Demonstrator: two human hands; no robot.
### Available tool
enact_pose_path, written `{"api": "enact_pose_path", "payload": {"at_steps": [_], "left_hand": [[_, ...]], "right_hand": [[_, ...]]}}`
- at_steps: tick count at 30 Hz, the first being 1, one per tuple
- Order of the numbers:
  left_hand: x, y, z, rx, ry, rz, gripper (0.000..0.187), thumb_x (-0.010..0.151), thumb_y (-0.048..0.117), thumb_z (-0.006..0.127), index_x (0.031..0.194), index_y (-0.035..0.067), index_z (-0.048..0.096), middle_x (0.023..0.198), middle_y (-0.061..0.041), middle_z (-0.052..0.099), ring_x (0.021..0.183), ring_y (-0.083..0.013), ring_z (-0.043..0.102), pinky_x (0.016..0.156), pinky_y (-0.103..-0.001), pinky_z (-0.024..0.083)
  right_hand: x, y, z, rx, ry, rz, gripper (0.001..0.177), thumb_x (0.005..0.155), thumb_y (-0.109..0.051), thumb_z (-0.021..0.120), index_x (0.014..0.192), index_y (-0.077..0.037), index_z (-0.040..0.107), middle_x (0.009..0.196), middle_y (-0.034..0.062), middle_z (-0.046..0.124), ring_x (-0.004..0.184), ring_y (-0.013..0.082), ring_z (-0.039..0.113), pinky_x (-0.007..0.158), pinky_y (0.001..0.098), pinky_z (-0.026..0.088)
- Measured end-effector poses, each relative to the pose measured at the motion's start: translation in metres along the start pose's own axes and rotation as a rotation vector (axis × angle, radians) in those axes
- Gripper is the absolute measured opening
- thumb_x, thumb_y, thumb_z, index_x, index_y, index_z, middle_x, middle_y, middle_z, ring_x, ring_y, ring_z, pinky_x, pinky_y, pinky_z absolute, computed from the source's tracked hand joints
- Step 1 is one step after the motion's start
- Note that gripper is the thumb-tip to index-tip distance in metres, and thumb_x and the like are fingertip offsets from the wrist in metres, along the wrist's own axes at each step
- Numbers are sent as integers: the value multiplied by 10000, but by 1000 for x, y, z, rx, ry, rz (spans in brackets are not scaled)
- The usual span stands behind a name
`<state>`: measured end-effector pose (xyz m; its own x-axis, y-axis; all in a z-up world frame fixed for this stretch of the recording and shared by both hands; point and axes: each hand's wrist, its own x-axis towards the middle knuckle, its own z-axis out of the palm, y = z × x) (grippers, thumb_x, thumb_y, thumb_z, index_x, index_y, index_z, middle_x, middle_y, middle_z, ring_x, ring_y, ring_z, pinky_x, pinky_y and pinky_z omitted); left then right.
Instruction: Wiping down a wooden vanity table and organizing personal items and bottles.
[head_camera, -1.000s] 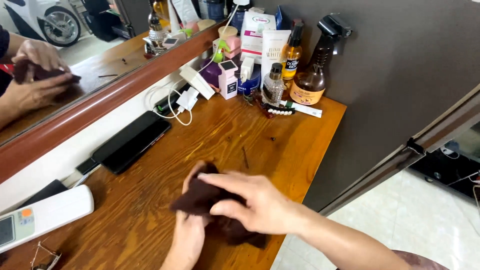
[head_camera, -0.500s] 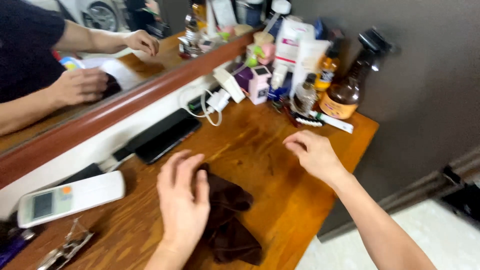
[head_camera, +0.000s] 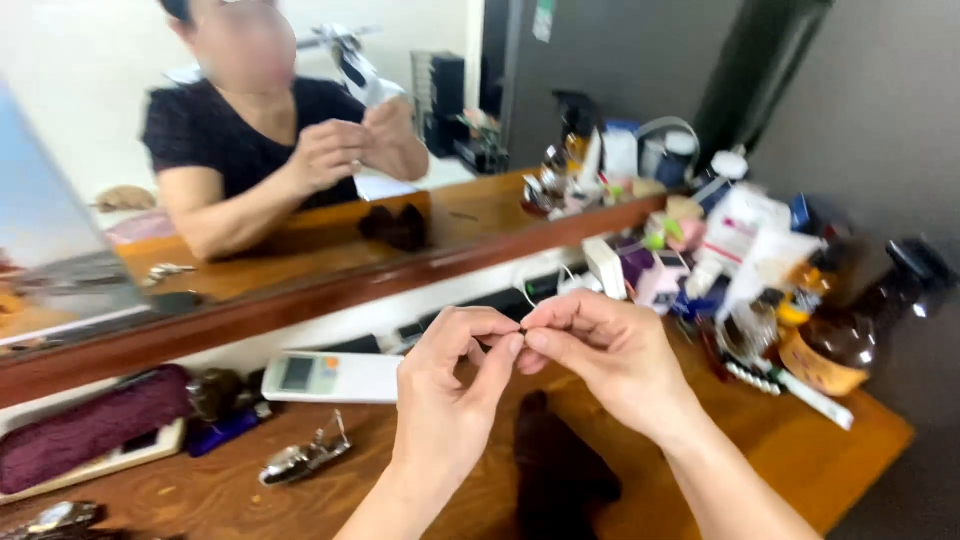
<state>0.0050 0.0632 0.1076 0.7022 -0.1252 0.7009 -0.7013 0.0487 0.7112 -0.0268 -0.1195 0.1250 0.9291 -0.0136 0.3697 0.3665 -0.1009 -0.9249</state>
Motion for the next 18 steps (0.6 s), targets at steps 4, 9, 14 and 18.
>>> {"api": "enact_pose_path", "payload": {"at_steps": [4, 9, 14, 18], "left_hand": [[15, 17, -17, 108, 69, 0, 123, 873, 51, 762, 975, 46, 695, 922, -39, 703, 713, -146, 589, 601, -273, 509], [19, 21, -27, 165, 91, 120, 161, 858, 37, 762, 976, 33, 652, 916, -64, 676, 712, -178, 605, 634, -311, 530], [18, 18, -32, 362, 54, 319, 246, 834, 16, 776, 1010, 30, 605, 957, -122, 642, 887, -306, 645, 734, -401, 540], [13, 12, -26, 110, 6, 132, 215, 875, 13, 760, 1013, 54, 601, 955, -96, 678, 759, -233, 718, 660, -342, 600]], "right_hand": [[13, -27, 27, -125, 43, -28, 128, 907, -7, 702, 1024, 35, 731, 922, 73, 776, 823, 129, 759, 764, 274, 634], [16, -27, 42, -417, 132, -291, 144, 870, -10, 747, 1012, -7, 722, 900, 29, 756, 789, 71, 695, 675, 236, 606], [9, -36, 55, -824, 298, -632, 165, 799, -24, 773, 948, -35, 700, 873, 9, 727, 791, 39, 694, 687, 231, 564], [9, -29, 42, -578, 146, -367, 112, 803, -18, 739, 912, -42, 727, 795, -26, 744, 698, 56, 678, 586, 209, 551]]}}
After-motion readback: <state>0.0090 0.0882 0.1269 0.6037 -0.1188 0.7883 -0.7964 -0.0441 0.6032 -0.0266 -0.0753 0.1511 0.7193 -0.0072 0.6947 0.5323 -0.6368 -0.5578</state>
